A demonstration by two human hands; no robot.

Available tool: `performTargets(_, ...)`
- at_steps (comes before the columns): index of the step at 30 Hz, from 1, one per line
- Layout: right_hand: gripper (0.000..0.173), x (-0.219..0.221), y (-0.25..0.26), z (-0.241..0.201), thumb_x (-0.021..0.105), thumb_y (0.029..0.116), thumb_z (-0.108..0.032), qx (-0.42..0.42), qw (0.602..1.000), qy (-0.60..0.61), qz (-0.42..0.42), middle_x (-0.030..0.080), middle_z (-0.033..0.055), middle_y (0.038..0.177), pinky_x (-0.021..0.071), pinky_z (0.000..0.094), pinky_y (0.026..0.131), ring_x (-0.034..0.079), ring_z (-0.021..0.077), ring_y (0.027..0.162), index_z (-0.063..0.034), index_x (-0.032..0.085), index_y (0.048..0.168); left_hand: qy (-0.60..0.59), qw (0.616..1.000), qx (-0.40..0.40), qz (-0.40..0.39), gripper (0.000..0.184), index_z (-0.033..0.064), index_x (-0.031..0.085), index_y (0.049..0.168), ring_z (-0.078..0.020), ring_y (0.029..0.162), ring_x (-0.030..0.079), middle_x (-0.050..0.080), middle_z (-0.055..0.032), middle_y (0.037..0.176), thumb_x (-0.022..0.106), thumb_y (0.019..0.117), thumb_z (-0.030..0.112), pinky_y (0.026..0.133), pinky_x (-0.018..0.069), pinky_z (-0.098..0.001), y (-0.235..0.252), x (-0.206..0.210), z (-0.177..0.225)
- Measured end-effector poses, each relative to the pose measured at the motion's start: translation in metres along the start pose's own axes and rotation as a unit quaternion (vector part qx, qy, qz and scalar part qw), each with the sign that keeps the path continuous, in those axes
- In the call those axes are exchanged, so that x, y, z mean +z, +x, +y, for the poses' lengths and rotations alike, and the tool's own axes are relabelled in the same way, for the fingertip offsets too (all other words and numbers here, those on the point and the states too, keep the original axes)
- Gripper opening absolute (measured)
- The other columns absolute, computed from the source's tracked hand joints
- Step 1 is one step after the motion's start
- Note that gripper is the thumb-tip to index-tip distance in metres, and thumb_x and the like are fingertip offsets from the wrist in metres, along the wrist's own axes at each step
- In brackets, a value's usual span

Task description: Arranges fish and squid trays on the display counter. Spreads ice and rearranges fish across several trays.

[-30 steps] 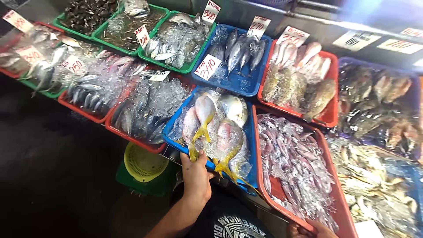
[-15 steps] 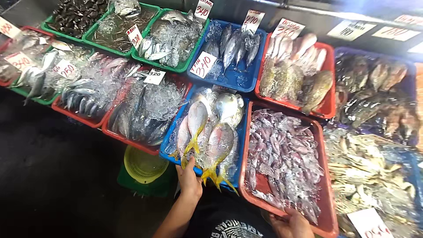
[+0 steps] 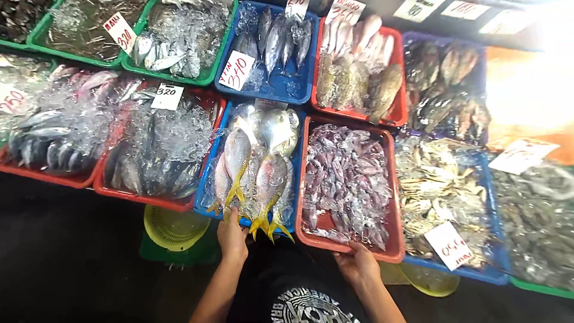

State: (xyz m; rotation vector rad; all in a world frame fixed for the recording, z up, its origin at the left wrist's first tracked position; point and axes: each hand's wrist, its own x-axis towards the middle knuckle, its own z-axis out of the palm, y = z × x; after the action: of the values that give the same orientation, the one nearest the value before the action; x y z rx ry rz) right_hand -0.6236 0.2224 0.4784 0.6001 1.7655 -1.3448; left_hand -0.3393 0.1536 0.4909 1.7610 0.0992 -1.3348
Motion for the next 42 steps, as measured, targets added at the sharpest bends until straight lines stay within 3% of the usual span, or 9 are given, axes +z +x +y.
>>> performTargets(7,0.025,-0.010,0.005,0.008,0.053,0.1019,-0.013,-0.043,0.997,-0.042,-0.039,0.065,0.0179,0.092,0.0624,0.0431,0.061,0.069,0.0259,0.068,-0.0020,0.048,0.124,0.182,0.978,0.082,-0.065,0.029,-0.0039,0.062,0.115,-0.0250,0.074,0.076,0.074,-0.0167,0.089,0.068,0.1014,0.021,0.068,0.0660,-0.0407,0.031,-0.043,-0.022)
performTargets(15,0.033,-0.020,0.006,0.010,0.047,0.1086,-0.032,-0.069,0.992,-0.077,-0.076,0.066,0.0125,0.102,0.0623,0.0433,0.068,0.070,0.0233,0.079,-0.0078,0.047,0.131,0.039,0.996,0.050,-0.059,0.050,-0.0011,0.053,0.132,-0.0316,0.089,0.072,0.069,-0.0213,0.107,0.043,0.1110,0.043,0.076,0.0618,-0.0483,0.033,-0.058,-0.002)
performTargets(21,0.025,-0.030,0.015,0.002,0.046,0.1079,-0.034,-0.047,0.987,-0.112,-0.106,0.065,0.0066,0.101,0.0609,0.0395,0.068,0.069,0.0185,0.082,-0.0135,0.049,0.122,0.040,0.990,0.128,0.031,0.032,-0.0009,0.055,0.126,-0.0325,0.082,0.073,0.066,-0.0220,0.105,0.057,0.1074,0.025,0.067,0.0640,-0.0495,0.066,-0.074,0.029)
performTargets(28,0.028,-0.022,0.012,0.007,0.047,0.1073,-0.031,-0.050,0.990,-0.108,-0.077,0.063,0.0101,0.107,0.0601,0.0393,0.068,0.068,0.0205,0.083,-0.0121,0.047,0.128,0.072,0.993,0.071,0.065,0.051,0.0025,0.045,0.134,-0.0373,0.094,0.072,0.062,-0.0247,0.118,0.073,0.0981,0.026,0.070,0.0633,-0.0538,0.075,-0.079,0.036)
performTargets(30,0.028,-0.024,0.012,0.007,0.046,0.1074,-0.031,-0.046,0.989,-0.113,-0.078,0.063,0.0103,0.107,0.0603,0.0391,0.067,0.069,0.0205,0.083,-0.0123,0.047,0.128,0.213,0.955,0.186,0.090,0.048,-0.0025,0.052,0.128,-0.0292,0.096,0.069,0.064,-0.0215,0.114,0.074,0.0966,0.026,0.079,0.0615,-0.0447,0.070,-0.086,0.039)
performTargets(33,0.023,-0.024,0.015,0.004,0.047,0.1073,-0.031,-0.039,0.989,-0.110,-0.091,0.065,0.0086,0.100,0.0609,0.0380,0.065,0.069,0.0193,0.078,-0.0128,0.049,0.122,0.464,0.774,0.420,0.095,0.037,0.0017,0.064,0.126,-0.0320,0.118,0.062,0.066,-0.0185,0.121,0.065,0.0986,0.027,0.104,0.0505,-0.0504,0.070,-0.093,0.070)
performTargets(36,0.014,-0.023,0.014,0.008,0.045,0.1050,-0.026,-0.059,0.990,-0.114,-0.061,0.062,0.0060,0.087,0.0590,0.0358,0.060,0.065,0.0162,0.067,-0.0132,0.049,0.111,0.621,0.645,0.445,-0.016,0.049,0.0108,0.058,0.141,-0.0340,0.124,0.061,0.067,-0.0141,0.127,0.069,0.0970,0.027,0.105,0.0498,-0.0562,0.096,-0.089,0.103)
performTargets(40,0.021,-0.021,0.004,0.002,0.040,0.1067,-0.035,-0.039,0.982,-0.158,-0.092,0.060,0.0035,0.079,0.0598,0.0414,0.062,0.064,0.0178,0.065,-0.0150,0.047,0.108,0.641,0.616,0.456,-0.036,0.042,0.0150,0.065,0.133,-0.0335,0.116,0.062,0.063,-0.0142,0.125,0.072,0.0954,0.032,0.096,0.0545,-0.0550,0.106,-0.080,0.127)
performTargets(42,0.043,-0.033,-0.014,-0.012,0.034,0.1077,-0.051,-0.030,0.920,-0.372,-0.124,0.057,-0.0004,0.062,0.0597,0.0393,0.054,0.062,0.0149,0.052,-0.0098,0.046,0.101,0.646,0.624,0.438,-0.034,0.040,0.0160,0.065,0.133,-0.0368,0.122,0.058,0.062,-0.0147,0.130,0.072,0.0963,0.031,0.098,0.0520,-0.0570,0.111,-0.090,0.126)
